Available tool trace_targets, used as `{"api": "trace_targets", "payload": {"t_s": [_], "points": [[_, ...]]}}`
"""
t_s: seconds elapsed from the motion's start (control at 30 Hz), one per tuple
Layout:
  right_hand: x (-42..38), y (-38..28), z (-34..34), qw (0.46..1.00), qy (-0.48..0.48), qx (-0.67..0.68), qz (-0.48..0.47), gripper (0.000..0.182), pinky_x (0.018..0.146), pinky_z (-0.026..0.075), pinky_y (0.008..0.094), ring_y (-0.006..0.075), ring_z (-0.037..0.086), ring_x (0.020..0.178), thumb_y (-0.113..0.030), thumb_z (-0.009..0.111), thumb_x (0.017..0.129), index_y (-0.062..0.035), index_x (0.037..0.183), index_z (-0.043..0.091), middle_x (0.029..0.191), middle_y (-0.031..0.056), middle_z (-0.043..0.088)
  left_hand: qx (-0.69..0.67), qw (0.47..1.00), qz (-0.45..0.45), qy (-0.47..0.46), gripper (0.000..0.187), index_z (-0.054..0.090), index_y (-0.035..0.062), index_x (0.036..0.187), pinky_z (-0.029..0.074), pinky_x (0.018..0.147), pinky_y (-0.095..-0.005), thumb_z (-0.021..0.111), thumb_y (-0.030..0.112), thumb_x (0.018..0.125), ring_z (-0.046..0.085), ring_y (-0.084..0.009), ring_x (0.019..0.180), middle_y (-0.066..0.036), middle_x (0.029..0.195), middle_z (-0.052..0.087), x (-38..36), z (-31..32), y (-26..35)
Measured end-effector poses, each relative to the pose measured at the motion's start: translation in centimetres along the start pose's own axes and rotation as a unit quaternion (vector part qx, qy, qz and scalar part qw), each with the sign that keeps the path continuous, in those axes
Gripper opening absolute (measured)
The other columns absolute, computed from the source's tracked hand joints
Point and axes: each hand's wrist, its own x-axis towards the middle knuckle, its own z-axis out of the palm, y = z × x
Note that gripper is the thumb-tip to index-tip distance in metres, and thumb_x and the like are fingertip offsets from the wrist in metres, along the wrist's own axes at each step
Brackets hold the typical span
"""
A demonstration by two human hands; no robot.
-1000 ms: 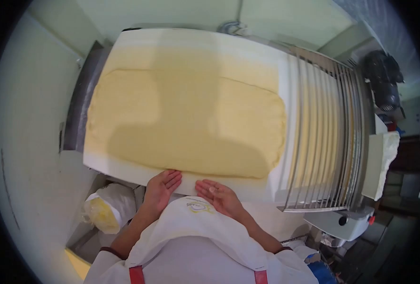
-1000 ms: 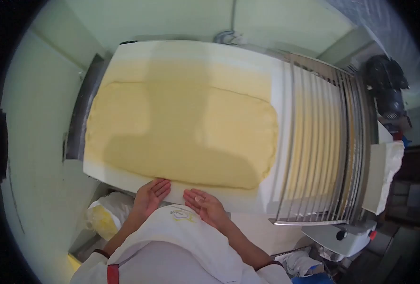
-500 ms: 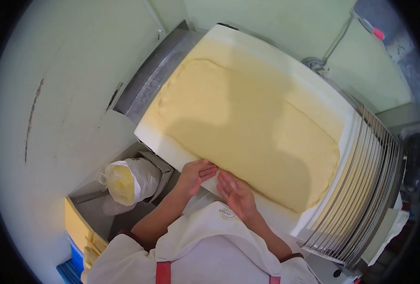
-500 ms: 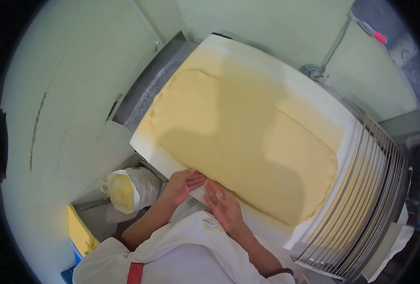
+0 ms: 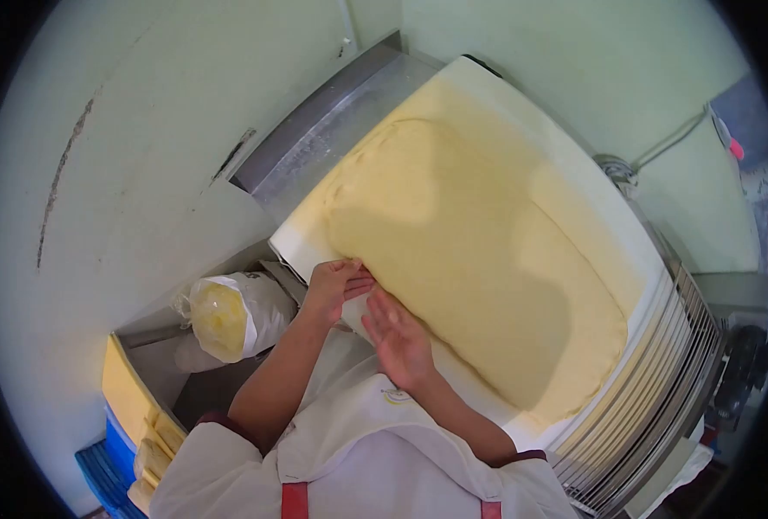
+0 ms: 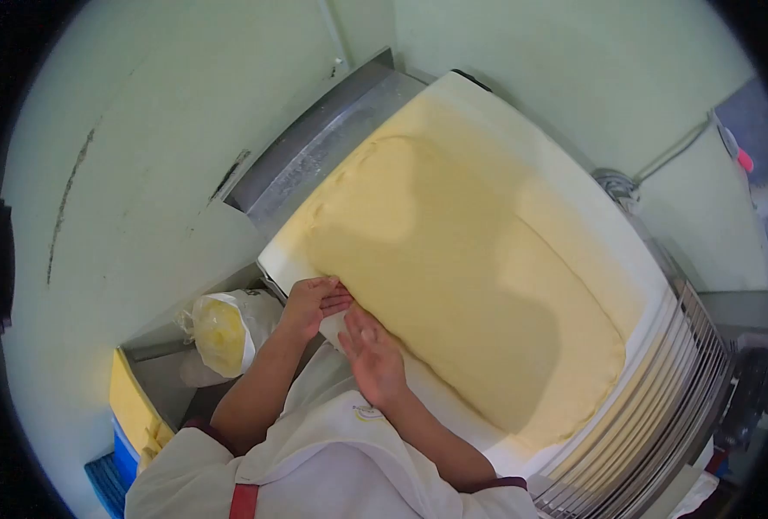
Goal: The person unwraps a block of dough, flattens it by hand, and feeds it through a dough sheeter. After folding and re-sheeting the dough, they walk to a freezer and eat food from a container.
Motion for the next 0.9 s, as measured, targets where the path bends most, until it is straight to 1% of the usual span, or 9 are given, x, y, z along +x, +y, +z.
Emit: {"api": "trace_targets", "payload": {"t_s": [0.13, 0.23, 0.37, 0.43, 0.47, 0.53, 0.63, 0.8, 0.9], "points": [[4.5, -0.1, 1.3, 0.997, -0.015, 0.074, 0.003, 0.053, 0.116, 0.025, 0.0448, 0.0271, 0.027, 0.142, -0.008, 0.054, 0.092, -0.0034, 0.140, 0.035, 0.151, 0.0151, 0.031, -0.006, 1.000, -0.014, 0.023, 0.024, 0.063, -0.0039, 0.103, 0.055, 0.083, -0.0371, 0.058, 0.018, 0.095, 0.067, -0.0226, 0.088, -0.014, 0.096, 0.068, 0.5, -1.9, 0.6], [5.6, 0.8, 3.9, 1.000, 0.019, -0.001, -0.015, 0.051, 0.115, 0.028, 0.0441, 0.0272, 0.034, 0.138, -0.010, 0.057, 0.091, -0.0025, 0.137, 0.037, 0.146, 0.0153, 0.038, 0.014, 1.000, -0.011, 0.026, 0.022, 0.064, -0.0041, 0.100, 0.056, 0.080, -0.0350, 0.059, 0.016, 0.094, 0.068, -0.0212, 0.086, -0.014, 0.094, 0.069, 1.6, -2.6, 1.7], [4.8, -2.2, 2.9, 0.941, 0.070, -0.312, 0.111, 0.038, 0.107, 0.036, 0.0432, 0.0259, 0.049, 0.122, -0.013, 0.061, 0.091, -0.0031, 0.125, 0.047, 0.131, 0.0112, 0.053, 0.058, 0.998, -0.010, 0.013, 0.020, 0.065, -0.0041, 0.095, 0.057, 0.073, -0.0317, 0.060, 0.015, 0.094, 0.067, -0.0192, 0.078, -0.013, 0.089, 0.069, 2.4, -2.9, 2.9], [4.5, -3.9, 3.6, 0.821, 0.027, -0.564, 0.089, 0.033, 0.096, 0.042, 0.0429, 0.0264, 0.057, 0.108, -0.013, 0.065, 0.088, -0.0036, 0.118, 0.052, 0.118, 0.0094, 0.060, 0.099, 0.995, -0.014, 0.004, 0.020, 0.065, -0.0040, 0.093, 0.057, 0.071, -0.0305, 0.060, 0.015, 0.094, 0.066, -0.0181, 0.073, -0.012, 0.085, 0.068, 2.6, -3.2, 3.2], [5.3, -4.3, 4.2, 0.701, 0.015, -0.713, -0.025, 0.033, 0.091, 0.041, 0.0426, 0.0263, 0.056, 0.102, -0.014, 0.067, 0.086, -0.0042, 0.115, 0.054, 0.112, 0.0087, 0.060, 0.138, 0.990, -0.018, -0.002, 0.020, 0.065, -0.0039, 0.091, 0.057, 0.069, -0.0301, 0.060, 0.015, 0.094, 0.066, -0.0174, 0.072, -0.011, 0.084, 0.068, 2.9, -3.6, 3.5], [8.4, -5.4, 6.0, 0.366, -0.018, -0.895, -0.254, 0.033, 0.081, 0.040, 0.0421, 0.0262, 0.055, 0.089, -0.016, 0.072, 0.082, -0.0055, 0.109, 0.056, 0.101, 0.0074, 0.062, 0.161, 0.987, -0.019, -0.011, 0.021, 0.065, -0.0035, 0.088, 0.057, 0.067, -0.0292, 0.060, 0.016, 0.094, 0.065, -0.0157, 0.069, -0.010, 0.080, 0.067, 3.1, -3.9, 3.9], [12.0, -4.5, 6.1, 0.321, -0.069, -0.900, -0.287, 0.036, 0.076, 0.034, 0.0410, 0.0272, 0.051, 0.081, -0.019, 0.075, 0.077, -0.0074, 0.107, 0.057, 0.091, 0.0077, 0.060, 0.153, 0.988, 0.012, 0.007, 0.022, 0.064, -0.0028, 0.084, 0.055, 0.064, -0.0277, 0.062, 0.017, 0.093, 0.063, -0.0132, 0.066, -0.008, 0.076, 0.066, 4.1, -4.0, 4.5], [13.4, -3.8, 6.0, 0.320, -0.056, -0.905, -0.275, 0.036, 0.077, 0.033, 0.0401, 0.0247, 0.052, 0.082, -0.022, 0.075, 0.078, -0.0091, 0.106, 0.056, 0.086, 0.0052, 0.061, 0.237, 0.971, 0.027, 0.024, 0.025, 0.060, -0.0029, 0.080, 0.052, 0.060, -0.0276, 0.067, 0.019, 0.089, 0.064, -0.0139, 0.065, -0.009, 0.074, 0.066, 5.8, -4.7, 7.1], [13.4, -3.9, 6.3, 0.325, -0.050, -0.906, -0.264, 0.035, 0.077, 0.033, 0.0394, 0.0241, 0.053, 0.082, -0.022, 0.074, 0.079, -0.0091, 0.105, 0.056, 0.084, 0.0047, 0.061, 0.407, 0.889, 0.168, 0.124, 0.027, 0.059, -0.0026, 0.079, 0.051, 0.063, -0.0331, 0.071, 0.020, 0.085, 0.063, -0.0193, 0.065, -0.009, 0.069, 0.063, 6.0, -5.3, 7.9]]}}
